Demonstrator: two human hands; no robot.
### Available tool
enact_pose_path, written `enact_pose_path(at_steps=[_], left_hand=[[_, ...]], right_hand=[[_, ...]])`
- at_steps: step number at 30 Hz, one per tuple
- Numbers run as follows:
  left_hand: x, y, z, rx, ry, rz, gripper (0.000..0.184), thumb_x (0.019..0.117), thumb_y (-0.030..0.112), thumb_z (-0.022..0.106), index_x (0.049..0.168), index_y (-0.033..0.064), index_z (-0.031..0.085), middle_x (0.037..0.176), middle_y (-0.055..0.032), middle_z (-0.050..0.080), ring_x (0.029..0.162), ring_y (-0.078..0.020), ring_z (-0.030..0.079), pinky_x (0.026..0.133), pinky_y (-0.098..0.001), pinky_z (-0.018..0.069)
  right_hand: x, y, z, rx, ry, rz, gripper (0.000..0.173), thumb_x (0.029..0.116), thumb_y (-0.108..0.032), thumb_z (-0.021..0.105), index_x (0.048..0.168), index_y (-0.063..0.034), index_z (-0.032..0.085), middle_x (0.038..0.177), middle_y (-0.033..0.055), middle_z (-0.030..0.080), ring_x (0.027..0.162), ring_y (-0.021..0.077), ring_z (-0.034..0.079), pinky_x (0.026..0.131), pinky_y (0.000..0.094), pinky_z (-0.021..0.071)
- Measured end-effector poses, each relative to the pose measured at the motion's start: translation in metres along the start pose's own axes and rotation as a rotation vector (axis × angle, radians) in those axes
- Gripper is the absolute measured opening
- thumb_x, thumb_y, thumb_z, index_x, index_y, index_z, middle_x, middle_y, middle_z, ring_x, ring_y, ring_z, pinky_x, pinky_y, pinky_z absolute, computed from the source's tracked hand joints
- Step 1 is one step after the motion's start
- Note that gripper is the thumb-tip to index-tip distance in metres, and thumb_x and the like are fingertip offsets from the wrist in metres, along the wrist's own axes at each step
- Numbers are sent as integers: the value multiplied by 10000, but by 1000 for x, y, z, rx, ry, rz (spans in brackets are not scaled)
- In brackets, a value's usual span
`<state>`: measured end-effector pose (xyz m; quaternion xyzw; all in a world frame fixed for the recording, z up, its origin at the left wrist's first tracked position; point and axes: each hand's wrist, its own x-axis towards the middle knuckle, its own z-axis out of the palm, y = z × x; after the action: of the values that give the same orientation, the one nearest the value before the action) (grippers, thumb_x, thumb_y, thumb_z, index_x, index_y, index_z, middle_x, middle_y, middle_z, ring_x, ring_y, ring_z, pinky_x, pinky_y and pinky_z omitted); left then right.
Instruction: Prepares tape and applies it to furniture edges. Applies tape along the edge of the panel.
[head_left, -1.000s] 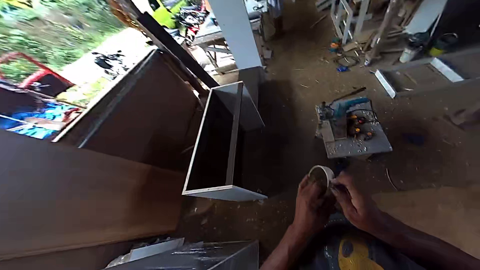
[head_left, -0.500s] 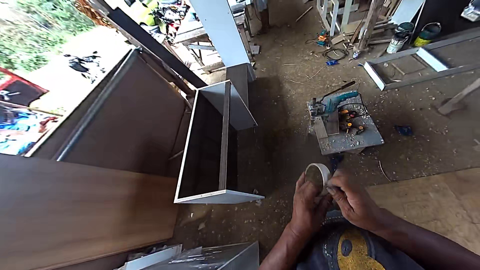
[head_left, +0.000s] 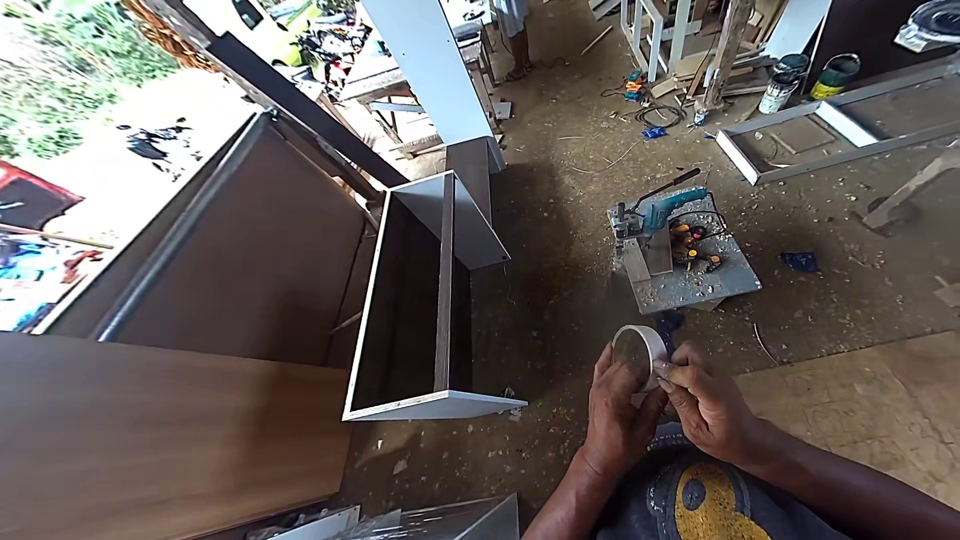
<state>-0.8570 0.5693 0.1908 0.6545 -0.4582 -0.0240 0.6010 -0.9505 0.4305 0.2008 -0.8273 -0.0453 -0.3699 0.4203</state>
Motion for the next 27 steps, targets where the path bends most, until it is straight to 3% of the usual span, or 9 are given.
enact_pose_path(at_steps=[8, 11, 16, 19, 21, 23, 27], left_hand=[[-9, -7, 0, -62, 5, -41, 119, 937, 142, 733, 1002, 59, 678, 964, -44, 735, 1040, -164, 699, 1185, -555, 375], [-9, -6, -1, -87, 5, -55, 126, 935, 131, 733, 1016, 51, 679, 993, -58, 735, 1057, -175, 695, 1181, -549, 380], [-8, -5, -7, -15, -42, -55, 142, 930, 174, 756, 989, 59, 697, 945, -31, 741, 1005, -154, 706, 1173, -554, 391], [-12, -5, -8, -14, -65, -112, 165, 932, 188, 754, 1001, 48, 699, 953, -34, 740, 991, -152, 706, 1150, -529, 425], [-14, -4, -8, -21, -88, -186, 174, 939, 204, 746, 1008, 50, 703, 941, -30, 735, 951, -145, 703, 1075, -482, 495], [-13, -3, -9, -4, -131, -279, 195, 949, 261, 737, 973, 71, 701, 886, -8, 710, 870, -128, 683, 913, -397, 560], [-3, 2, -20, 61, -269, -428, 283, 959, 388, 709, 941, 106, 710, 810, 17, 683, 749, -97, 654, 732, -339, 562]], right_hand=[[1, 1, 0, 60, -47, 83, 153, 1067, -195, 525, 1087, -53, 578, 943, 67, 546, 852, 96, 576, 767, 220, 532], [3, 0, -3, 42, -85, 104, 238, 1067, -208, 532, 1205, -25, 597, 983, 82, 595, 877, 88, 602, 793, 217, 545], [12, 4, -9, -28, -100, 29, 177, 1052, -168, 546, 1029, -46, 673, 904, 71, 562, 833, 107, 578, 742, 211, 522], [18, 8, -13, -258, -197, -45, 219, 1067, -209, 475, 1010, -78, 642, 873, 71, 567, 815, 178, 594, 719, 309, 528], [22, 10, -14, -352, -275, -31, 251, 1068, -232, 431, 985, -87, 619, 859, 66, 565, 787, 197, 599, 673, 337, 525], [25, 9, -16, -360, -337, 37, 274, 1059, -252, 422, 960, -89, 620, 855, 60, 560, 770, 195, 598, 643, 338, 520], [34, 3, -24, -239, -433, 204, 253, 1037, -249, 454, 958, -90, 634, 857, 43, 562, 754, 148, 586, 643, 310, 513]])
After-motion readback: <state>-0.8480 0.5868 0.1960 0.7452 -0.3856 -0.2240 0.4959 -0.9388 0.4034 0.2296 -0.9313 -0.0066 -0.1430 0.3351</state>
